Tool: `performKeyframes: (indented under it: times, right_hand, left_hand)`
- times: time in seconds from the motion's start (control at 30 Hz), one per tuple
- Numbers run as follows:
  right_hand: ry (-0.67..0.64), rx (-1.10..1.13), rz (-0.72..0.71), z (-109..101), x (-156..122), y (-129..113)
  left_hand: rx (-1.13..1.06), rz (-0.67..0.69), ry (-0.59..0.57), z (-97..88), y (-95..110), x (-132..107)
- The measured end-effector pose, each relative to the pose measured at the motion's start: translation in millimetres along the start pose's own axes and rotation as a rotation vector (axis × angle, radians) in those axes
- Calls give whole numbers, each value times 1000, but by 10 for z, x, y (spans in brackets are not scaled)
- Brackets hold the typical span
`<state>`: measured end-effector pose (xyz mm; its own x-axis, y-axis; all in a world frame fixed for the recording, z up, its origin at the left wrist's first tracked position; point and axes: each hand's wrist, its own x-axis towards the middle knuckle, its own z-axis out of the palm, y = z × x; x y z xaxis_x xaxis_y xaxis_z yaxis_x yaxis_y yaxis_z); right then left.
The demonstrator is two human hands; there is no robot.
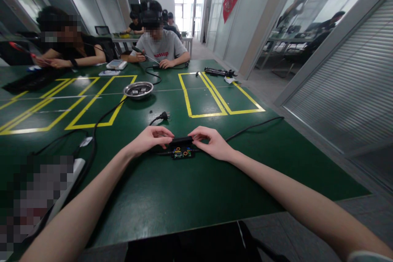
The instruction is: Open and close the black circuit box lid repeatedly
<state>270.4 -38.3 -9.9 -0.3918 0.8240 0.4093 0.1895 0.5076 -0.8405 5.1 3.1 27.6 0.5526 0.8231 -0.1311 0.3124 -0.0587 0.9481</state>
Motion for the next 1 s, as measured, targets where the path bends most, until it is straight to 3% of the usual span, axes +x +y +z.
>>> performKeyframes:
  times: [0.17, 0.63, 1.0]
  right_hand:
    - [-1, -14, -14, 1, -5, -3]
    - [4, -14, -18, 2, -11, -7]
    - [3, -16, -19, 2, -10, 20]
  left_hand:
    - [45, 3, 41, -8, -4, -6]
    - [-49, -11, 30, 4, -17, 16]
    - [7, -2, 9, 5, 11, -2]
